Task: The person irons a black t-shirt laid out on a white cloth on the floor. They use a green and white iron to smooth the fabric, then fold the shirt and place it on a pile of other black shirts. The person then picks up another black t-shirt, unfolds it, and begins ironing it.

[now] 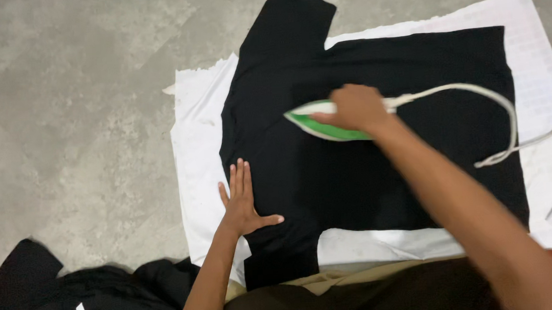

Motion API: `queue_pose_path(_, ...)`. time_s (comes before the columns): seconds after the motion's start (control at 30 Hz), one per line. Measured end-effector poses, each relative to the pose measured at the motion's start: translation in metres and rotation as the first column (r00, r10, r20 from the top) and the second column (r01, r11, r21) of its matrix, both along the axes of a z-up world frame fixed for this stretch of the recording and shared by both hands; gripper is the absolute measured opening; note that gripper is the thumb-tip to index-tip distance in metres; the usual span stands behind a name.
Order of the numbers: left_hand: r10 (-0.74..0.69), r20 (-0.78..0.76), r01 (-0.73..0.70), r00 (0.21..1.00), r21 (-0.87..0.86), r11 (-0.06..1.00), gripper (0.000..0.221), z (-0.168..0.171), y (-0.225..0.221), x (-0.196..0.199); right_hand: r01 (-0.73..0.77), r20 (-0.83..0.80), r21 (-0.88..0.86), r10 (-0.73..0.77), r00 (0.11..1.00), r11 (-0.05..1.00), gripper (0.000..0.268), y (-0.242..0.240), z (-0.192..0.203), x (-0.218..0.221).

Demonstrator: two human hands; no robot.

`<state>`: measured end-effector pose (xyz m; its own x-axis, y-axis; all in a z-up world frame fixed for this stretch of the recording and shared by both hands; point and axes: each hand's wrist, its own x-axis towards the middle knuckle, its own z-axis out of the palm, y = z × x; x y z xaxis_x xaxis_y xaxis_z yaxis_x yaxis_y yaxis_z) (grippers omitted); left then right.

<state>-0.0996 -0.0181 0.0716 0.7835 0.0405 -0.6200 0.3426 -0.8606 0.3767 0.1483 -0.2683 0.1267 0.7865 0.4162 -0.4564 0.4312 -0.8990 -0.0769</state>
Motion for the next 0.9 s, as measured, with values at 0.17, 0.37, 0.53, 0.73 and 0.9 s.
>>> queue_pose_path(0.17,-0.024,0.009,0.024,1.000,-0.009,1.000,0.155,0.005,0.001,0.000,0.069,0.156,0.285,-0.118,0.981,0.956,0.089,0.093,-0.052,0.020)
queue_pose_path(0.37,-0.027,0.004,0.027,1.000,-0.006,1.000,0.153,0.008,0.000,0.001,0.012,0.032,0.244,-0.021,0.999,0.970,0.082,0.110,-0.025,0.019)
queue_pose_path(0.53,-0.028,0.014,0.028,0.999,0.011,1.000,0.154,-0.001,0.001,0.000,0.071,0.104,0.313,-0.108,0.989,0.947,0.081,0.113,-0.049,0.032)
queue_pose_path(0.73,-0.062,0.043,0.061,0.997,0.032,0.998,0.158,-0.013,0.004,0.000,0.056,0.144,0.293,-0.102,0.984,0.955,0.081,0.062,-0.041,0.042)
queue_pose_path(0.9,-0.040,0.040,0.039,0.998,0.033,0.999,0.160,-0.015,0.001,0.000,0.170,0.167,0.199,-0.204,0.964,0.965,0.078,-0.078,-0.009,0.047)
